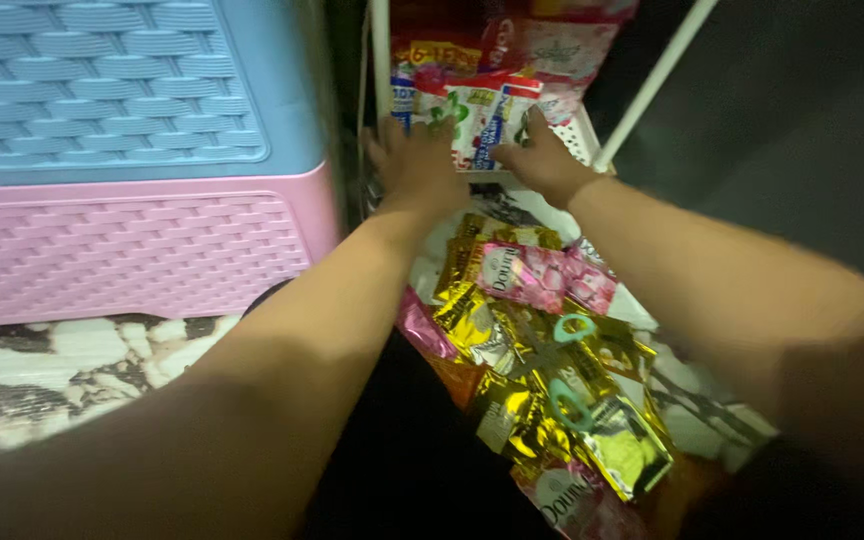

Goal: The person sits on the floor and uses scissors to cut open detergent packets, then places them into a white storage rack. They handle multiple packets of different brands and colors, cutting and arranging them one by one.

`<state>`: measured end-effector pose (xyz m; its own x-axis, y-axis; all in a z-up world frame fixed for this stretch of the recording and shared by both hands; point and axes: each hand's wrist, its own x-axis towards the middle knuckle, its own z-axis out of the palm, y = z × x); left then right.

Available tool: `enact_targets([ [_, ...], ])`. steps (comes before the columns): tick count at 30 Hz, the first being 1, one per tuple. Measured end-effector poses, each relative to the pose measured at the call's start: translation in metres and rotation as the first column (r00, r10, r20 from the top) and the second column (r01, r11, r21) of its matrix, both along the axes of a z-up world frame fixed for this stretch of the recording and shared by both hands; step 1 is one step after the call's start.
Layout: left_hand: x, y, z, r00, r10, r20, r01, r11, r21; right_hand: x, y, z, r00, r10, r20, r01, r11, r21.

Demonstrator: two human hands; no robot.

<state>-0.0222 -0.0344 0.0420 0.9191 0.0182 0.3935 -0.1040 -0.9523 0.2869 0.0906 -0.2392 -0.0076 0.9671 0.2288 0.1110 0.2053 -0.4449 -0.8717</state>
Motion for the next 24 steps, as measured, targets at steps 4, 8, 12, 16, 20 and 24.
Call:
enact_targets([
  [4,-0.02,0.0,0.004,0.997,-0.048,-0.068,0.042,0.996,-0.081,-0.061,-0.023,0.01,0.963,-0.179,0.2,0.227,0.941,-0.252],
  [8,-0.051,-0.02,0.0,0.926,-0.248,-0.284,0.178,0.952,-0.25,-0.159,-0.038,-0.008,0.962,0.262,-0.07,-0.239,0.696,-0.677],
  [12,-0.096,-0.039,-0.021,0.672,-0.203,-0.712,0.329,0.943,0.041,-0.218,-0.041,-0.021,0.983,0.073,0.167,0.036,0.819,-0.572],
  [16,-0.107,-0.039,-0.035,0.588,0.054,-0.807,0.214,0.952,0.22,-0.256,-0.062,-0.024,0.994,-0.097,0.058,0.113,0.888,-0.447],
  [20,-0.107,-0.024,-0.039,0.636,0.221,-0.739,0.152,0.903,0.402,-0.287,-0.078,-0.015,0.992,-0.05,0.117,0.08,0.96,-0.268],
  [24,-0.125,-0.034,-0.022,0.732,0.258,-0.63,0.136,0.852,0.506,-0.299,-0.09,0.005,0.94,-0.252,-0.232,0.283,0.952,0.114],
])
